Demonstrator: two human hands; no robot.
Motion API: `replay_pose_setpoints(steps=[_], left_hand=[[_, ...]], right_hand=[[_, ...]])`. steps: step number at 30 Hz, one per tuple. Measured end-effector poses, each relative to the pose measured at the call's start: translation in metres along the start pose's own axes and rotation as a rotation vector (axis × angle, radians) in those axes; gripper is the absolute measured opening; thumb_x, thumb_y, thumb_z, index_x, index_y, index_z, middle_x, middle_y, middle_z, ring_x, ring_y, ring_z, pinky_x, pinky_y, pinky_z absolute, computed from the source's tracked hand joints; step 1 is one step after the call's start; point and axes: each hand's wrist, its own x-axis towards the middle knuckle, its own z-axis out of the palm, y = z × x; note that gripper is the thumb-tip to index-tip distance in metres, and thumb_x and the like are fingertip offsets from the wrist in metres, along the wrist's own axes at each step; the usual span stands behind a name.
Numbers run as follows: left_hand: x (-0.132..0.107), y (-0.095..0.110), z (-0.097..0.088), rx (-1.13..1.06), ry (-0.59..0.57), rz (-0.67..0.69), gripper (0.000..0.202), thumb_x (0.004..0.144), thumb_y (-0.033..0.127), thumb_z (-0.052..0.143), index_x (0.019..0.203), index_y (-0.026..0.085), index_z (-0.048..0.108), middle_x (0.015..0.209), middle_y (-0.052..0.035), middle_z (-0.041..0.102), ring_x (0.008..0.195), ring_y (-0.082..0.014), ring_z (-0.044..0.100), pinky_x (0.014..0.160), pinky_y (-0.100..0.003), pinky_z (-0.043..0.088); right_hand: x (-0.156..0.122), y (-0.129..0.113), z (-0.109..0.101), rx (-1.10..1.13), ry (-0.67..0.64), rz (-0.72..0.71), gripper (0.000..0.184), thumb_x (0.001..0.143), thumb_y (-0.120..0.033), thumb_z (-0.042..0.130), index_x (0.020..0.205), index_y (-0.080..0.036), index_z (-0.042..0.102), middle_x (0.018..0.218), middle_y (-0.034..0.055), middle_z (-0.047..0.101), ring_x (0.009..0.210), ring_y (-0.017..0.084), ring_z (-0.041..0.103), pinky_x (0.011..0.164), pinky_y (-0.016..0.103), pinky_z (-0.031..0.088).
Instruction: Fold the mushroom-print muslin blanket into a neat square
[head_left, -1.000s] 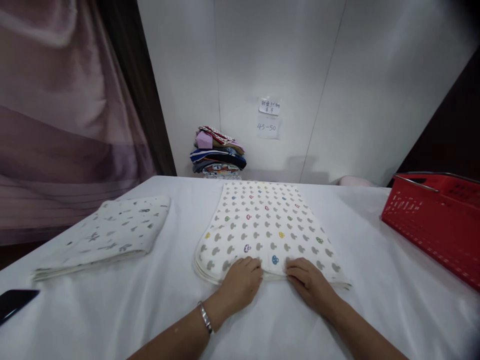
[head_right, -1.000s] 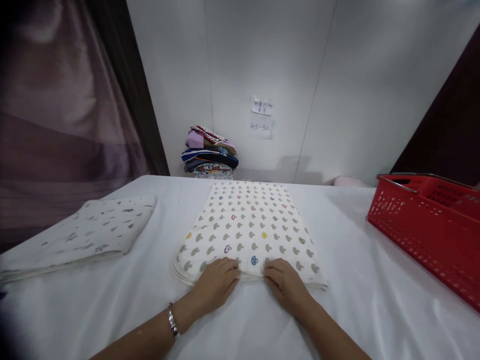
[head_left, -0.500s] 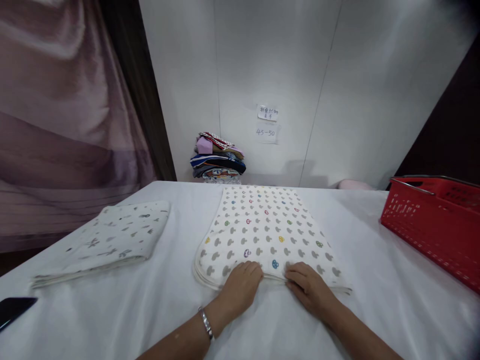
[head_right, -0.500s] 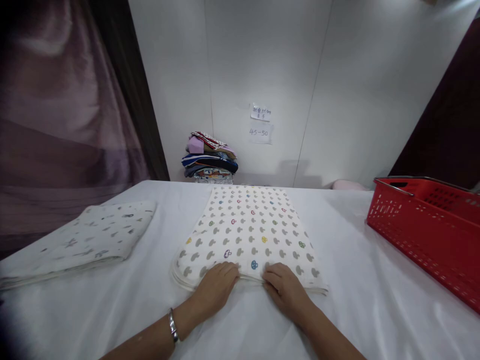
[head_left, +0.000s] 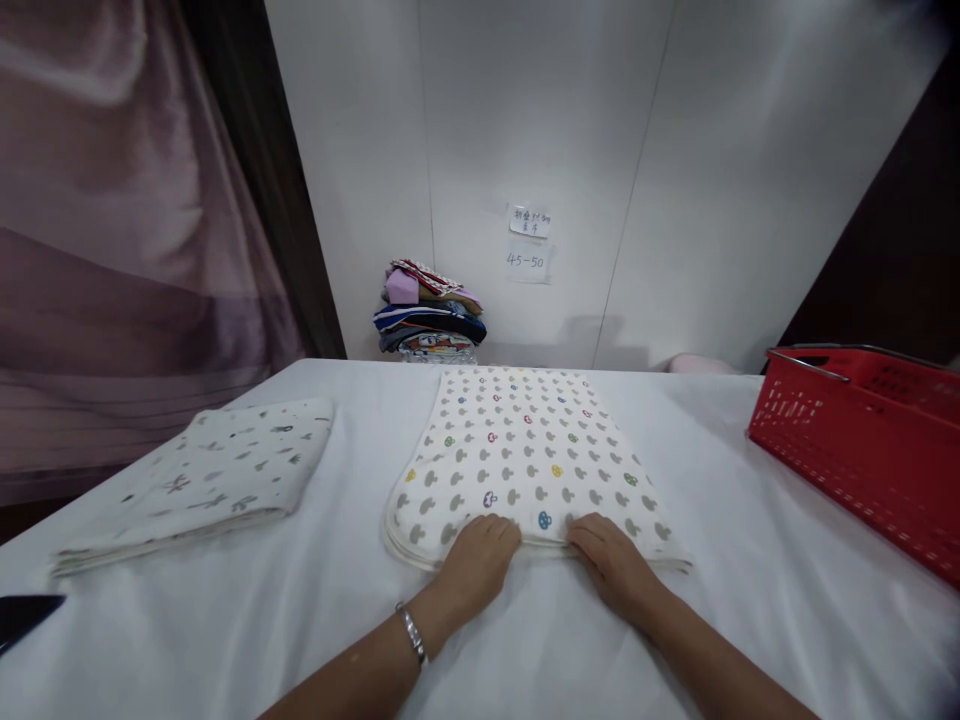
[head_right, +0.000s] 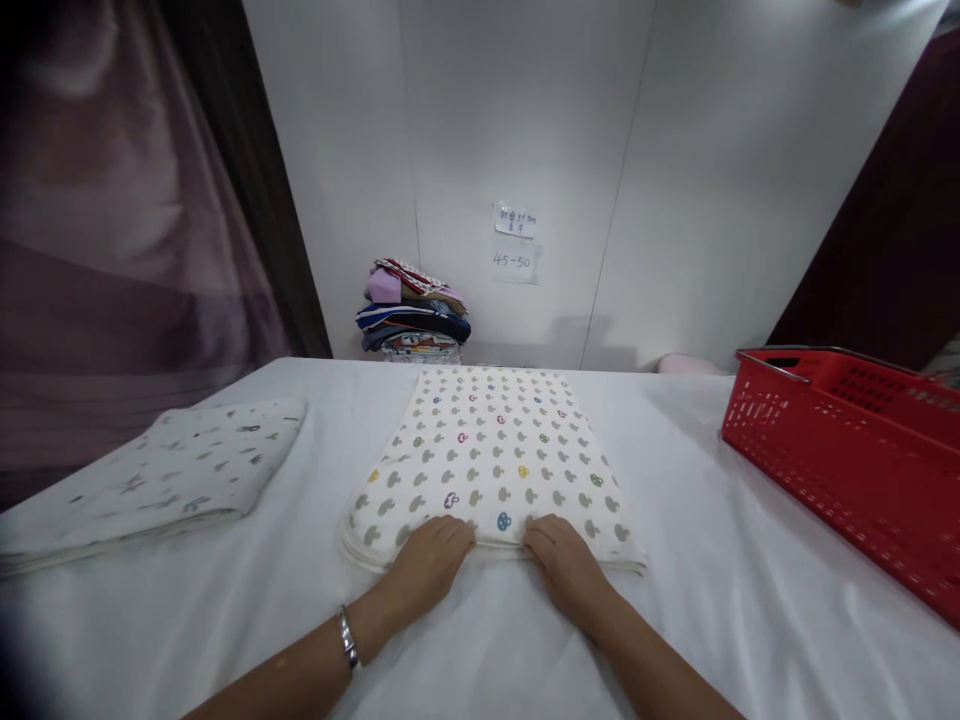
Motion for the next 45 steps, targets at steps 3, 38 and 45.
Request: replay_pose_setpoints(steps=[3, 38, 45], left_hand=[[0.0, 0.0, -0.001, -0.004, -0.013, -0.005, 0.02, 0.084, 0.003, 0.037, 0.087, 0.018, 0.051, 0.082, -0.0039, 0.057, 0.076, -0.0189, 0.05, 0.069, -0.032, 0.039], [-0.007, 0.001, -0.007, -0.028, 0.024, 0.056, 0.02, 0.083, 0.005, 0.045, 0.09, 0.018, 0.059, 0.105, -0.005, 0.06, 0.091, -0.0193, 0.052, 0.078, -0.034, 0.042], [-0.007, 0.005, -0.022, -0.084, 0.002, 0.053, 0.013, 0.085, 0.022, 0.05, 0.092, 0.018, 0.06, 0.107, -0.0065, 0.059, 0.093, -0.0211, 0.052, 0.08, -0.036, 0.043]], right_hand=[[0.001, -0.002, -0.001, -0.013, 0.007, -0.009, 0.019, 0.09, -0.01, 0.039, 0.094, -0.019, 0.056, 0.09, 0.0087, 0.063, 0.082, 0.02, 0.058, 0.071, 0.035, 0.049], [-0.007, 0.008, 0.004, -0.043, 0.087, -0.104, 0.024, 0.086, -0.008, 0.041, 0.094, -0.019, 0.06, 0.101, 0.0098, 0.064, 0.09, 0.021, 0.059, 0.074, 0.036, 0.051], [-0.009, 0.009, -0.001, 0.035, 0.056, -0.146, 0.034, 0.081, -0.008, 0.047, 0.111, -0.022, 0.054, 0.108, 0.0116, 0.061, 0.096, 0.023, 0.058, 0.079, 0.041, 0.05]])
